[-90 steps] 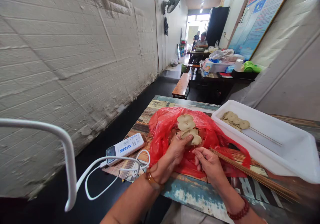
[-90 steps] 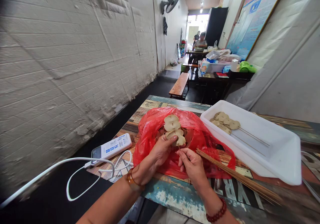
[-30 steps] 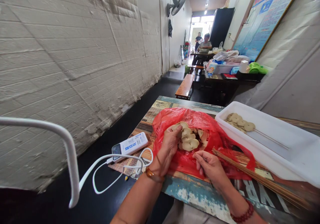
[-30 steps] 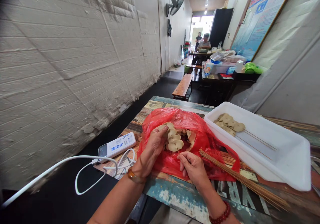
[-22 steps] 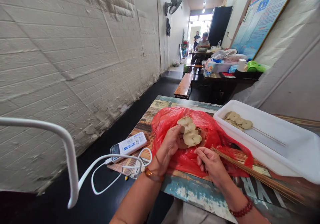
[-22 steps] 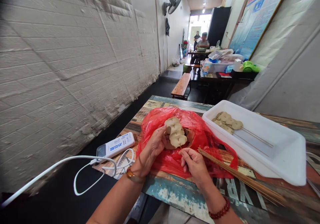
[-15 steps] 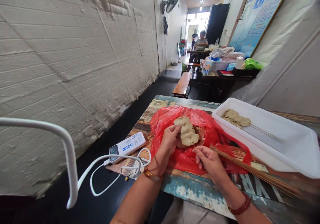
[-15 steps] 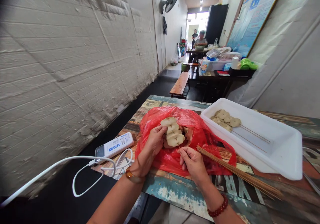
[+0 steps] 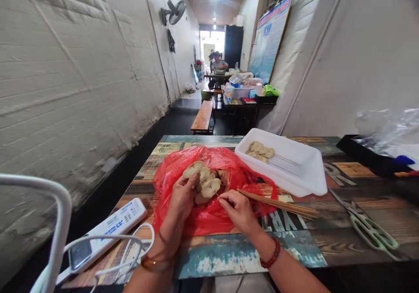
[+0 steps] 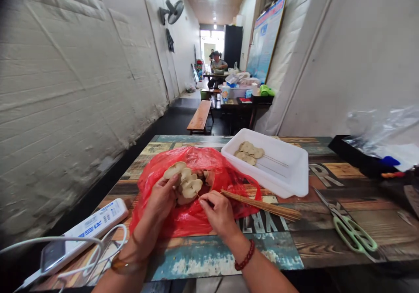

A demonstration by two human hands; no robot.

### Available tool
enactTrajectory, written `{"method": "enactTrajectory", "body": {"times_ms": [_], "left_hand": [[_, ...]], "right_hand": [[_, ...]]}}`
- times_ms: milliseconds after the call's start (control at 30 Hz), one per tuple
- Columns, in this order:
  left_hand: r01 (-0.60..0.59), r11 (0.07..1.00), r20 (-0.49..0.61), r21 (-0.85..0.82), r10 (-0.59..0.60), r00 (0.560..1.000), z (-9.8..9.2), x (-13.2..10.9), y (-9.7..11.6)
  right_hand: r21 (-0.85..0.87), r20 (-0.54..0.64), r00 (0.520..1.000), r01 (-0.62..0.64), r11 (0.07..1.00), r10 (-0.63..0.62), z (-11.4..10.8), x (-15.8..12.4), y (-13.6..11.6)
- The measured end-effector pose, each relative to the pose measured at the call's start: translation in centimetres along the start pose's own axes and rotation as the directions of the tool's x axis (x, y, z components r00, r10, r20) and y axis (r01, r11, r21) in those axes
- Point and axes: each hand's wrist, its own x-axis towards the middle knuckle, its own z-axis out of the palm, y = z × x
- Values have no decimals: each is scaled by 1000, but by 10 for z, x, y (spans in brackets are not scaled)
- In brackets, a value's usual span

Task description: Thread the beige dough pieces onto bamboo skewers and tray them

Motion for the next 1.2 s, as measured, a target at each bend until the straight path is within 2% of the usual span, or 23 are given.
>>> {"method": "enactTrajectory", "body": {"times_ms": [67, 133, 233, 300, 400, 467, 533, 600, 667, 767, 967, 1200], "left_hand": [[-16, 1000, -1, 20, 16, 1000, -2, 1, -2], [-11, 1000, 8, 14, 11, 1000, -2, 2, -3], [8, 999, 116, 38, -13, 993, -1, 2, -1], [13, 997, 185, 74, -27, 982, 1, 1, 1], [26, 997, 206, 68, -39, 978, 0, 1, 3], [35, 999, 201, 39, -42, 979, -2, 2, 3], [35, 999, 197, 28, -40, 980, -4, 2, 3], [39, 999, 186, 32, -44, 982, -4, 2, 3], [49, 998, 176, 38, -55, 983, -4, 3, 3], [73, 996, 153, 48, -79, 985, -4, 4, 3], [93, 993, 116, 74, -101, 988, -3, 3, 5], [83, 994, 96, 72, -89, 991, -3, 3, 7]], "right_hand": [[-61, -74, 994, 77, 995, -81, -6, 3, 0], [-69, -114, 987, 101, 992, -109, -14, 7, -4], [-91, -150, 976, 144, 985, -156, -38, 15, -13], [-137, -172, 969, 156, 978, -179, -63, 22, -19], [-264, -194, 961, 144, 954, -198, -114, 36, -18], [-399, -209, 962, 78, 914, -174, -151, 48, -9], [-590, -187, 977, -30, 807, -101, -186, 62, 4], [-648, -172, 984, -78, 758, -45, -214, 76, 19], [-694, -159, 987, -119, 711, 10, -231, 89, 32], [-748, -147, 985, -169, 642, 88, -240, 107, 45], [-809, -115, 970, -216, 546, 214, -237, 136, 58], [-826, -110, 937, -272, 494, 331, -239, 142, 78]]}}
